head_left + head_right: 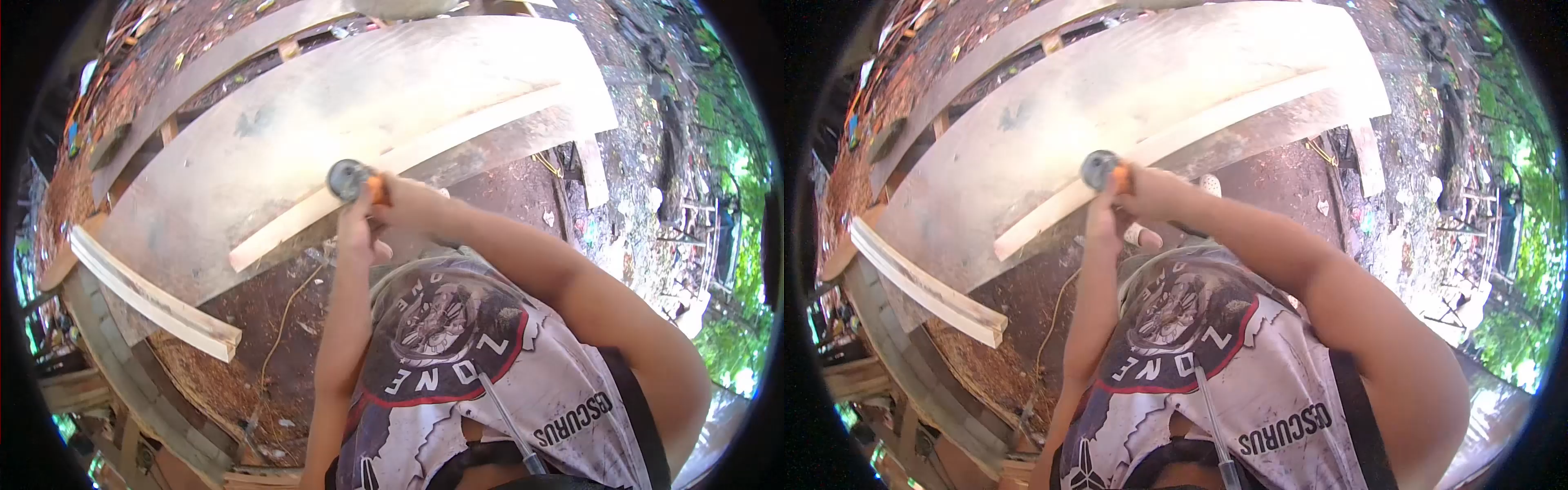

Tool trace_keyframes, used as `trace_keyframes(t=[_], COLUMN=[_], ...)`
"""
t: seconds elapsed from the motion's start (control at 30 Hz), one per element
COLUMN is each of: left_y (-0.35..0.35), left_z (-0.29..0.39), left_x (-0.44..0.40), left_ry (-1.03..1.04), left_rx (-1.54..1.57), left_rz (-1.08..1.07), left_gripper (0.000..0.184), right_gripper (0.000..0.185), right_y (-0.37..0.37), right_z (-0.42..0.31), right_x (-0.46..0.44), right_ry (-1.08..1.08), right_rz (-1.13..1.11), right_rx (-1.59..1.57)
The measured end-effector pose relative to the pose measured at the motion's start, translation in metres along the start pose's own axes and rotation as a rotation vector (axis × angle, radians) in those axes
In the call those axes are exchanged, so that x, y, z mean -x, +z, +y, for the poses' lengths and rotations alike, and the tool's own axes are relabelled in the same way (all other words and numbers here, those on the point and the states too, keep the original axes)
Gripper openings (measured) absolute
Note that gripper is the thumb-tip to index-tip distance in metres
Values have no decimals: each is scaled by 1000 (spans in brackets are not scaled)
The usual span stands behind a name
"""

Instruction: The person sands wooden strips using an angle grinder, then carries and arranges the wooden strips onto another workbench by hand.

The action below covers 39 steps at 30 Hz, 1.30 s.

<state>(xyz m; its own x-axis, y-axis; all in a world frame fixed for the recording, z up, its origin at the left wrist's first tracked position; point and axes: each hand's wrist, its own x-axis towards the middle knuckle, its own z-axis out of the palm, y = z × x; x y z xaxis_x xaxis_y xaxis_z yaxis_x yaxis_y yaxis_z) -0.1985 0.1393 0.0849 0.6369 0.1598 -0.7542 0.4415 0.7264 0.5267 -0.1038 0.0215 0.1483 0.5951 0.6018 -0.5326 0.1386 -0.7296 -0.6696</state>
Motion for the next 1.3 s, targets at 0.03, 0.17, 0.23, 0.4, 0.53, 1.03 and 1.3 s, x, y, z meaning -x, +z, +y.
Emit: trace_keyframes(t=[0.03, 0.17, 0.23, 0.4, 0.53, 1.03, 1.3], left_y=[8, 44, 56, 31, 30, 60, 61], left_z=[-8, -20, -16, -26, -29, -73, -101], left_x=[-10, -31, -28, -69, -82, -58, -48], left_ry=[4, 192, 572, 819, 781, 883, 924], left_rx=[-19, -785, -1264, -1502, -1772, -1615, -1755], left_rz=[-15, -98, 221, 295, 332, 646, 623], left_gripper=[55, 55, 55, 52, 52, 28, 33], right_gripper=[57, 60, 62, 70, 62, 20, 35], right_y=[-14, -76, -101, -153, -219, -222, -164], right_z=[24, 99, 132, 236, 292, 438, 419], right_x=[3, 29, 36, 31, 47, 134, 166], right_ry=[51, 134, 183, 231, 312, -52, 0], right_rz=[38, 210, 256, 358, 558, 841, 824], right_rx=[-11, -40, -87, -195, -181, -1435, -1488])
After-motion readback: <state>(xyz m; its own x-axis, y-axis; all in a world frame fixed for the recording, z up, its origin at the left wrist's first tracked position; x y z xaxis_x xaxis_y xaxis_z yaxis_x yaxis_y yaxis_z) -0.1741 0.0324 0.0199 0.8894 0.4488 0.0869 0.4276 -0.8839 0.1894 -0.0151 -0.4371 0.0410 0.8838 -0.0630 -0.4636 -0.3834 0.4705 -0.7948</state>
